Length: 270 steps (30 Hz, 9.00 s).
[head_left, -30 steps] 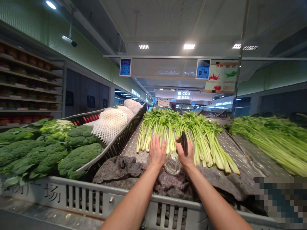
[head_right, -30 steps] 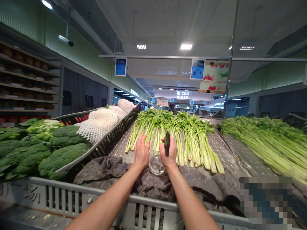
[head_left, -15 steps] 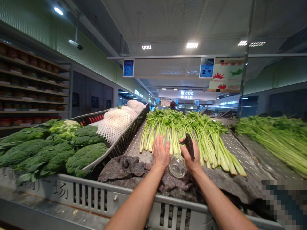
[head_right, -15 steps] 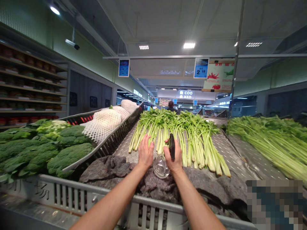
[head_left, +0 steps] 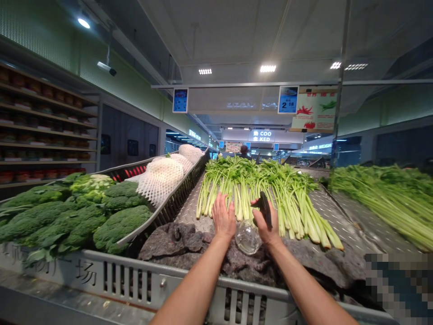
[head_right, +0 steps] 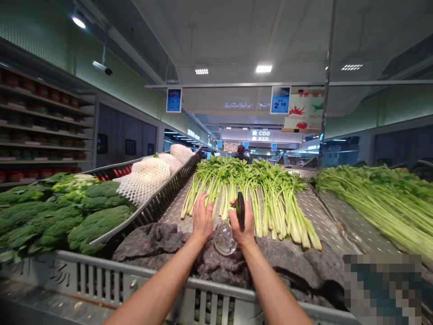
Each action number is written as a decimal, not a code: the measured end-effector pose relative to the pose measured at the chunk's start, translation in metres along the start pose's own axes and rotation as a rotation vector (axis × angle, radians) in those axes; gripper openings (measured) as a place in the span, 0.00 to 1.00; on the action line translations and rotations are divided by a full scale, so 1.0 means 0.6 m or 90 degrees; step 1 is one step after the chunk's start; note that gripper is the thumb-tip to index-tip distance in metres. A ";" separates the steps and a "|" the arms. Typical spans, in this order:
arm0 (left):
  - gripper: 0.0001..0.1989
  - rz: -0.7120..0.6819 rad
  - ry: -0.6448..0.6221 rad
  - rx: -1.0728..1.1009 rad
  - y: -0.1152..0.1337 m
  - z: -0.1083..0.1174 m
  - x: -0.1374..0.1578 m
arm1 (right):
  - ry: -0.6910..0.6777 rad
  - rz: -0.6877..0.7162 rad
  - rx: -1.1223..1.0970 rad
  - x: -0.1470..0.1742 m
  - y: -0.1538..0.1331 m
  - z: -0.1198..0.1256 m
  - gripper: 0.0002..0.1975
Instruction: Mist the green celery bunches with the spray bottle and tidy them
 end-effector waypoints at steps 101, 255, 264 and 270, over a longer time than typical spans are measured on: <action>0.17 0.092 -0.190 0.425 -0.007 -0.011 -0.011 | 0.074 -0.194 0.173 -0.043 0.083 0.110 0.20; 0.13 0.114 -0.066 0.102 0.016 -0.007 0.000 | 0.050 -0.244 0.236 -0.018 0.098 0.142 0.19; 0.14 0.041 -0.131 0.117 0.027 -0.024 0.006 | 0.034 -0.259 0.246 -0.019 0.100 0.141 0.17; 0.16 0.035 -0.147 0.198 0.030 -0.033 0.009 | 0.022 -0.267 0.242 -0.019 0.101 0.141 0.17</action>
Point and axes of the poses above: each hand's wrist, its own x-axis away from the middle knuckle, its own z-axis out of the back of the hand, y = z × x, the point moved 5 cm from there along -x, towards the middle knuckle, and after that the axes turned 5 degrees about -x, right-handed, at the moved point
